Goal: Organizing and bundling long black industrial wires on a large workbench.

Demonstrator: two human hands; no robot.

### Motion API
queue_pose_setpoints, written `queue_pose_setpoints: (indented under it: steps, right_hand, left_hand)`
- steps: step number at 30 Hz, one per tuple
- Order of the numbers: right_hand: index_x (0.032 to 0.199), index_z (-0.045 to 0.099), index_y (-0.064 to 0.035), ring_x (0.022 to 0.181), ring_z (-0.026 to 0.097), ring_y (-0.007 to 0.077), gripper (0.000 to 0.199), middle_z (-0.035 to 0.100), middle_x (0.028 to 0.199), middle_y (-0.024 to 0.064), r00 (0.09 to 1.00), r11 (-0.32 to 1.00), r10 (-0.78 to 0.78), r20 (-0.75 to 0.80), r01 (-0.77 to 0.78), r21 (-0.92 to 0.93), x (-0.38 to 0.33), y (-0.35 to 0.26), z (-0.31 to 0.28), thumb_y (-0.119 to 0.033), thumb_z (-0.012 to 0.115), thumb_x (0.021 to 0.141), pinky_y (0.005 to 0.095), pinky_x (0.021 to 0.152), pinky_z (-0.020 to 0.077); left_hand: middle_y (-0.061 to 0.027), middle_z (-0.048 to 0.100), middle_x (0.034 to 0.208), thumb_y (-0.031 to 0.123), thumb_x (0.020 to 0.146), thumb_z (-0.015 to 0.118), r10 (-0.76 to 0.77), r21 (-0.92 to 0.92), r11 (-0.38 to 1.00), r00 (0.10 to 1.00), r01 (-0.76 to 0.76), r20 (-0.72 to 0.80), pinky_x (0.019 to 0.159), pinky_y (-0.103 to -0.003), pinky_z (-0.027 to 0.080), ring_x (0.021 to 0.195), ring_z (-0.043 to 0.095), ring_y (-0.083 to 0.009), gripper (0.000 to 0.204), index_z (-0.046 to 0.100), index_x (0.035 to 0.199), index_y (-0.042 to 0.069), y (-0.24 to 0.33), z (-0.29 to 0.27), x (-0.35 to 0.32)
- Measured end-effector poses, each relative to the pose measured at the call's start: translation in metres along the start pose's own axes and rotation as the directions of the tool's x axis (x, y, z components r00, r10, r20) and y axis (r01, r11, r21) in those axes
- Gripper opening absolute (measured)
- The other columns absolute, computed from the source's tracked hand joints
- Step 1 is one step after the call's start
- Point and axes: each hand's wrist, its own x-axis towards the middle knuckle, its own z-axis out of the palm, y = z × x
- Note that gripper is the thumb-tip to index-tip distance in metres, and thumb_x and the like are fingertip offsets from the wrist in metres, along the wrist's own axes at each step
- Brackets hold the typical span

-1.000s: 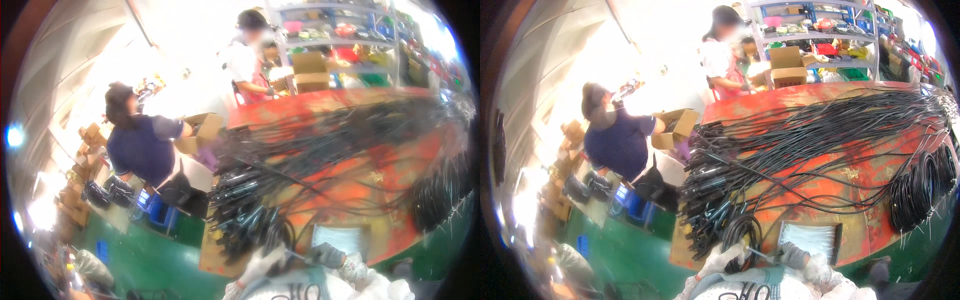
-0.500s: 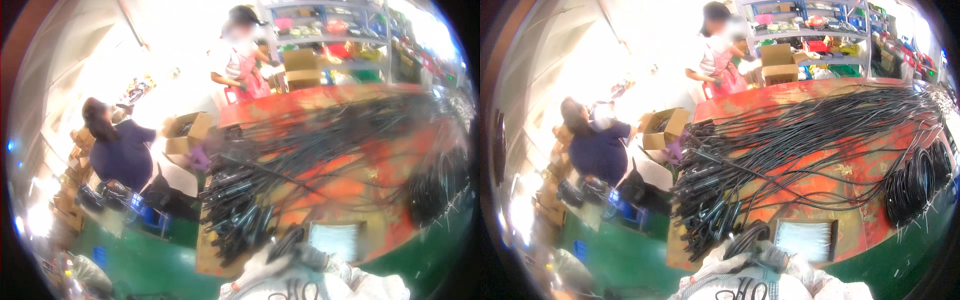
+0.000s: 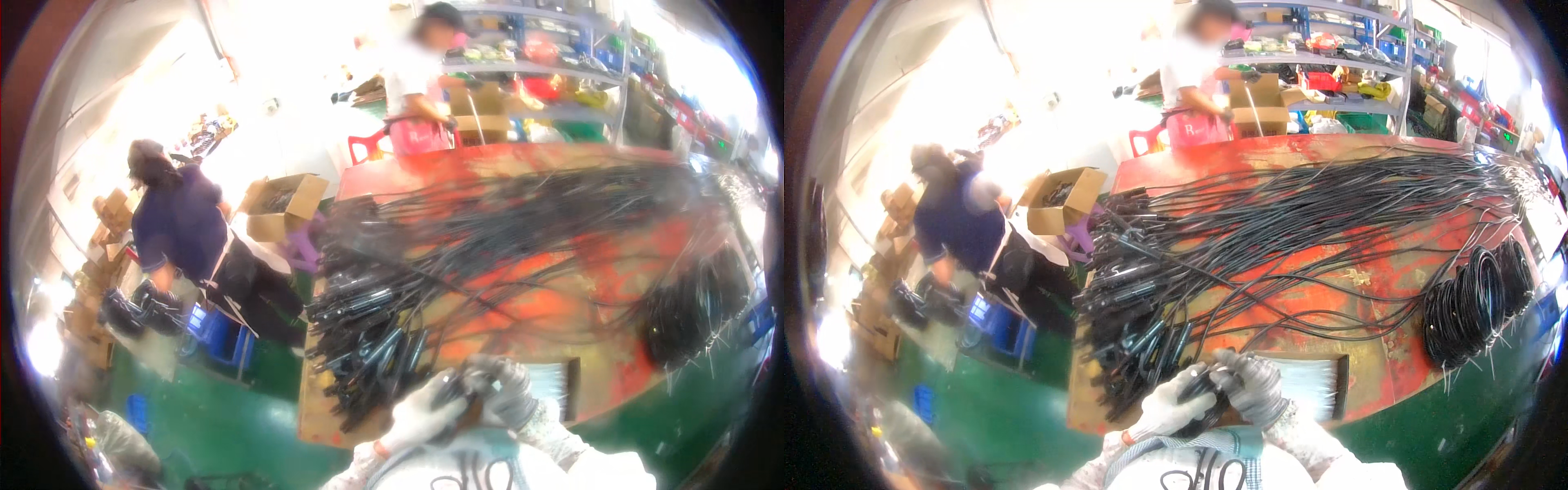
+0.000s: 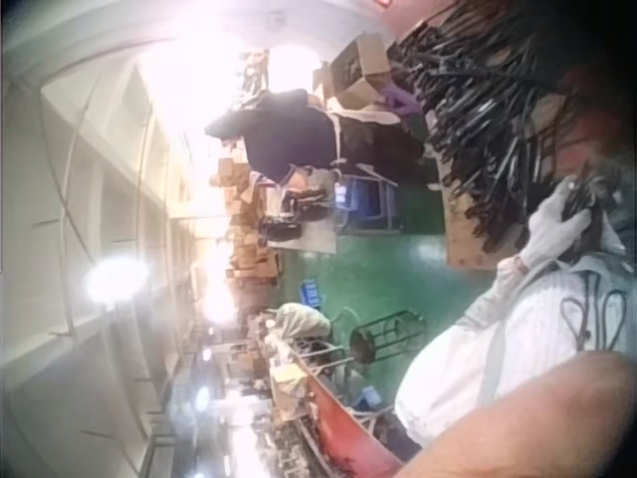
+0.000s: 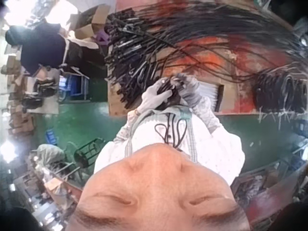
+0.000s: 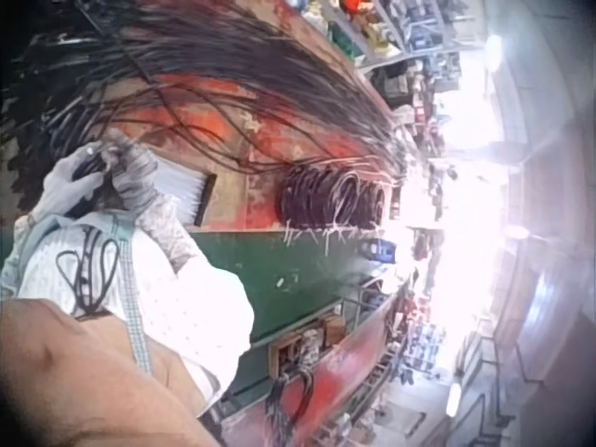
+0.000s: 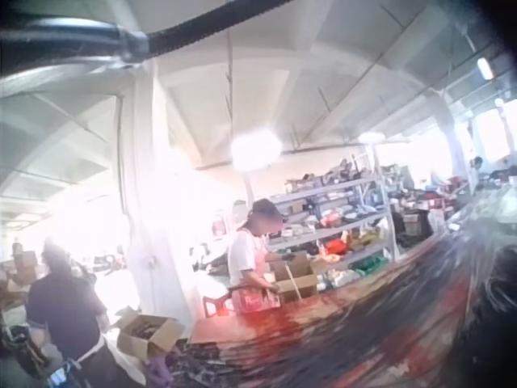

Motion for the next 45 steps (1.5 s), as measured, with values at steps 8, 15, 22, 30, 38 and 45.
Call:
queue_pose_setpoints:
  steps: [8,15,22,30,38,45]
  right_hand:
    - [0.124,0.048,-0.0034,0.075,0.051,0.0062,0.043,0.057,0.086,-0.0003,0.833,0.611,0.444,0.329,-0.551,0.569,0.006,-0.002,0.009,-0.003,0.062,0.083,0.0211,0.070,0.0441]
    - [0.125,0.048,-0.0018,0.079,0.048,0.0053,0.041,0.055,0.093,-0.0007,0.696,0.379,0.504,0.512,-0.710,0.593,-0.005,0.014,0.011,-0.002,0.058,0.085,0.0191,0.076,0.0418]
    - [0.121,0.051,-0.0021,0.082,0.050,0.0077,0.039,0.056,0.093,0.0004,0.731,0.567,0.463,0.501,-0.679,0.466,-0.004,0.006,0.006,-0.001,0.059,0.083,0.0222,0.079,0.0431]
    - [0.115,0.055,-0.0016,0.081,0.058,0.0146,0.034,0.060,0.089,0.0068,0.792,0.606,0.504,0.344,-0.608,0.512,-0.003,0.012,0.022,-0.006,0.063,0.082,0.0276,0.073,0.0470]
    - [0.085,0.064,-0.0004,0.069,0.058,0.0241,0.014,0.059,0.081,0.0131,0.902,0.927,0.280,0.330,-0.344,0.152,0.015,0.009,0.018,-0.010,0.067,0.075,0.0326,0.067,0.0467]
    - [0.079,0.060,-0.0023,0.075,0.057,0.0128,0.010,0.061,0.082,0.0055,0.903,0.618,0.290,0.317,-0.430,0.658,0.011,-0.010,-0.007,0.006,0.065,0.076,0.0255,0.069,0.0470]
  left_hand:
    - [-0.0150,0.061,0.110,0.035,0.078,0.067,0.032,-0.174,0.983,0.992,-0.053,-0.122,0.085,-0.031,0.047,0.097,0.062,-0.0219,0.061,0.046,0.130,0.011,-0.011,-0.007,0.018]
    - [-0.0049,0.061,0.081,0.033,0.078,0.067,0.061,-0.095,0.993,0.990,-0.073,-0.126,0.066,-0.024,0.047,0.069,0.058,-0.0097,0.066,0.043,0.133,0.006,-0.016,0.000,0.026]
    - [-0.0065,0.062,0.085,0.033,0.079,0.066,0.057,-0.099,0.992,0.987,-0.073,-0.152,0.068,-0.025,0.048,0.072,0.059,-0.0112,0.064,0.043,0.133,0.007,-0.018,0.007,0.016]
    - [-0.0086,0.066,0.088,0.030,0.077,0.065,0.121,-0.097,0.986,0.984,-0.134,-0.133,0.075,-0.027,0.049,0.081,0.063,-0.0139,0.056,0.050,0.129,0.017,-0.005,0.018,0.009]
    - [-0.0077,0.067,0.087,0.028,0.075,0.067,0.048,-0.089,0.994,0.989,-0.060,-0.140,0.072,-0.027,0.051,0.076,0.065,-0.0139,0.051,0.056,0.123,0.018,-0.009,0.021,0.010]
    - [-0.0092,0.067,0.092,0.031,0.076,0.069,0.101,-0.136,0.982,0.969,-0.134,-0.227,0.075,-0.026,0.050,0.079,0.064,-0.0144,0.056,0.053,0.126,0.010,-0.009,0.030,0.001]
